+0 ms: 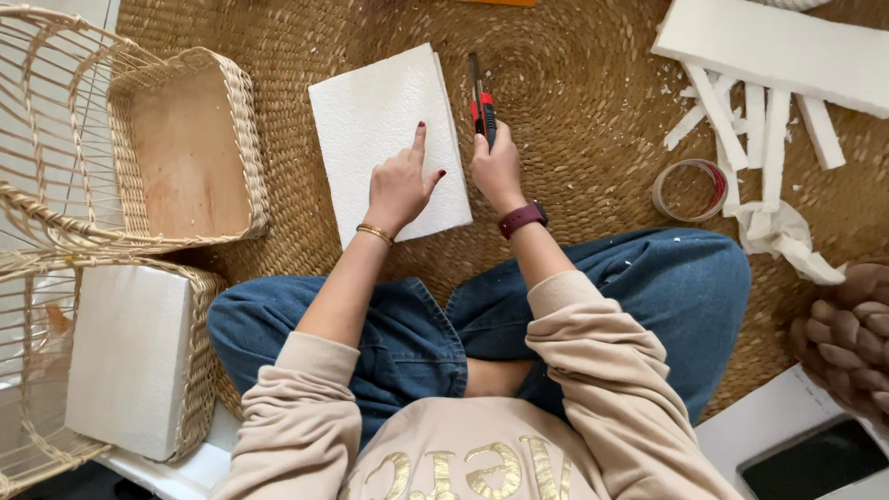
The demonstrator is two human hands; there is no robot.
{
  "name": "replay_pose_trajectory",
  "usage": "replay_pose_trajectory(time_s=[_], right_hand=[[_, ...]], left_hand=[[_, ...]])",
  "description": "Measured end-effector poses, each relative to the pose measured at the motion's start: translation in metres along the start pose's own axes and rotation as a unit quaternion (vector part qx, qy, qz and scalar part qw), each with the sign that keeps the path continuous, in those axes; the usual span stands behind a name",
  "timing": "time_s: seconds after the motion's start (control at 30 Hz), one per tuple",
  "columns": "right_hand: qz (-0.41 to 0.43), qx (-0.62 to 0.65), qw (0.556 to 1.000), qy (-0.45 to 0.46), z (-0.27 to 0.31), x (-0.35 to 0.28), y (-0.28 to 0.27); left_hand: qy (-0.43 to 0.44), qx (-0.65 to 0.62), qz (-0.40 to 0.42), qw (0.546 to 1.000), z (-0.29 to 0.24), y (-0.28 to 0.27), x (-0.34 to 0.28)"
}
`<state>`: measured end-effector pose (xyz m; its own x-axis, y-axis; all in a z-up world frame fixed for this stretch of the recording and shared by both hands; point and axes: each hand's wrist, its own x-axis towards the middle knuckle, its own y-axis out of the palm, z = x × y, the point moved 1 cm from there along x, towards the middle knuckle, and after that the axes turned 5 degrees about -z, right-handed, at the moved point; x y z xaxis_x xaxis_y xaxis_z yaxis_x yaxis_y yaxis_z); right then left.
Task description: The person cuts white foam blocks using a box cutter, applies adhesive tape to the blocks, and arranges them inside a wicker basket.
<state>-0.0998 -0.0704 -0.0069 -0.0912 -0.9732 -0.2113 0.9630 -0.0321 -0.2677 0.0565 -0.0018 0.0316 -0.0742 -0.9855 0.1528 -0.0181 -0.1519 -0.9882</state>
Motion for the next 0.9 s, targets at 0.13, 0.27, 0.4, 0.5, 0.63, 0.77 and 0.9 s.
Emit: replay_pose_trajectory(time_s=[0.13, 0.27, 0.4, 0.5, 0.63, 0.77, 0.9], right_hand=[[-0.024, -0.113, 0.993, -0.025, 0.009, 0.008, 0.015], [-0.008, -0.182, 0.982, -0.048, 0.02, 0.01, 0.032], [0.001, -0.236, 0.966, -0.107, 0.031, 0.007, 0.046], [0.0, -0.262, 0.959, -0.11, 0.03, 0.011, 0.05], [0.007, -0.281, 0.952, -0.12, 0.032, 0.012, 0.043], [0.016, -0.298, 0.946, -0.128, 0.03, 0.012, 0.04], [0.025, -0.314, 0.94, -0.131, 0.034, 0.012, 0.043]], left_hand=[[0.007, 0.046, 0.017, 0.999, -0.002, 0.015, 0.015], [-0.008, 0.039, -0.002, 0.999, 0.003, 0.021, 0.013], [-0.033, 0.011, -0.013, 0.999, 0.004, 0.021, 0.006], [-0.039, 0.011, -0.017, 0.999, -0.003, 0.022, 0.003], [-0.042, 0.013, -0.027, 0.999, -0.004, 0.027, 0.002], [-0.041, -0.017, -0.012, 0.999, -0.001, 0.029, 0.003], [-0.044, -0.034, 0.013, 0.998, -0.001, 0.027, 0.002]])
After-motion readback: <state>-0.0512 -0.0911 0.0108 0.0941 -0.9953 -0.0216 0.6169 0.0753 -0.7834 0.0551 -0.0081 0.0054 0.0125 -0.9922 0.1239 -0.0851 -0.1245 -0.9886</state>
